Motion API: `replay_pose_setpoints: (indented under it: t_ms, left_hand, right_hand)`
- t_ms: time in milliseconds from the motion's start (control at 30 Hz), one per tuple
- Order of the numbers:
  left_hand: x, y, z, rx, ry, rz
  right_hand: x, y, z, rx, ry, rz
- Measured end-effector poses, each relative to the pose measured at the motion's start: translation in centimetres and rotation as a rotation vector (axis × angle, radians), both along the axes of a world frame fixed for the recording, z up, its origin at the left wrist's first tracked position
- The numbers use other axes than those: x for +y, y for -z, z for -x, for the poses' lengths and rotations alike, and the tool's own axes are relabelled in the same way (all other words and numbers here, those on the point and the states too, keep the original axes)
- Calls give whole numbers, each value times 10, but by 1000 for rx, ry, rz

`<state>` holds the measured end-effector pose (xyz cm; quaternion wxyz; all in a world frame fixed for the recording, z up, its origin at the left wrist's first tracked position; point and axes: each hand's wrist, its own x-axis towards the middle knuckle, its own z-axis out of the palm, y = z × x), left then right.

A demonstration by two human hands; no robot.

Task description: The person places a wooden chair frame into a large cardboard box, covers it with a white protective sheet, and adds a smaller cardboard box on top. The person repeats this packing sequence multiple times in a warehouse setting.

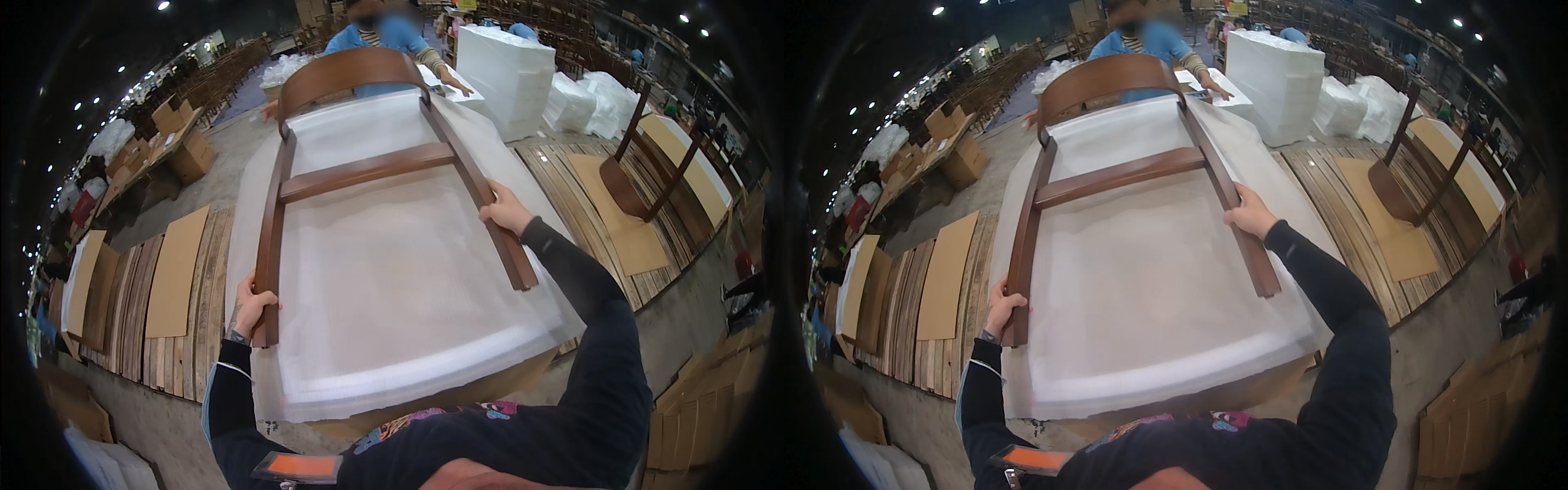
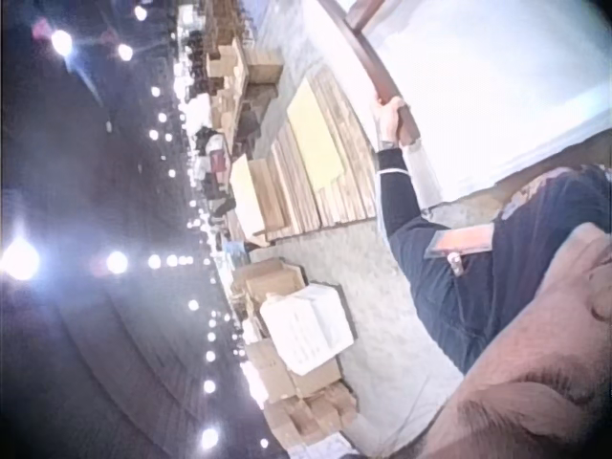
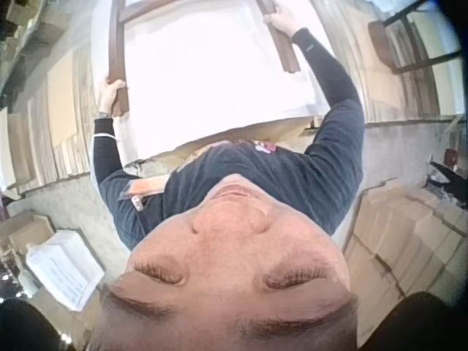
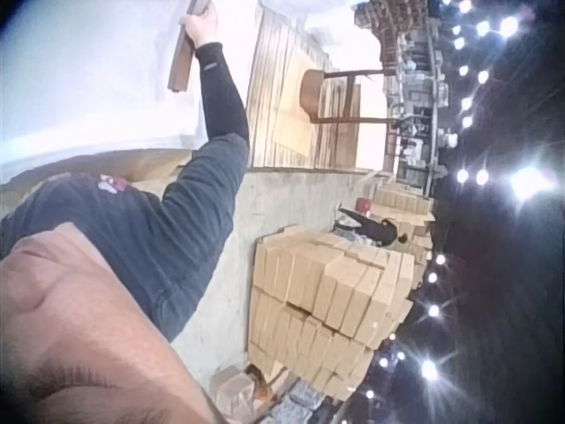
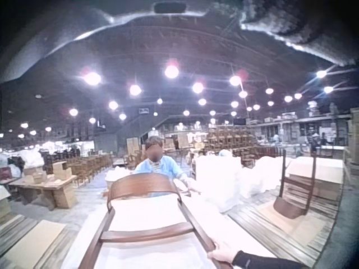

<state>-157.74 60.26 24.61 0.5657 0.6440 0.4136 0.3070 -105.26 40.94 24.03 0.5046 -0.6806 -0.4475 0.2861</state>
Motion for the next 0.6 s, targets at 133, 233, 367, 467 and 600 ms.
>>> replay_pose_setpoints:
  t_ms: [133,233,367,467,600]
  left_hand:
    - [12,-6,-9,49,-8,33]
    - [23,-10,-16,83,13,25]
    - [32,-12,-21,136,17,30]
    - [35,-11,-24,160,22,2]
    - [39,-7,-29,173,12,13]
  right_hand:
    - [14,4,-8,-62,45,65]
    - [25,18,-15,-14,67,115]
    - [36,36,-26,-57,81,119]
    - [40,44,-31,-134,103,111]
    - [45,49,-37,-122,89,92]
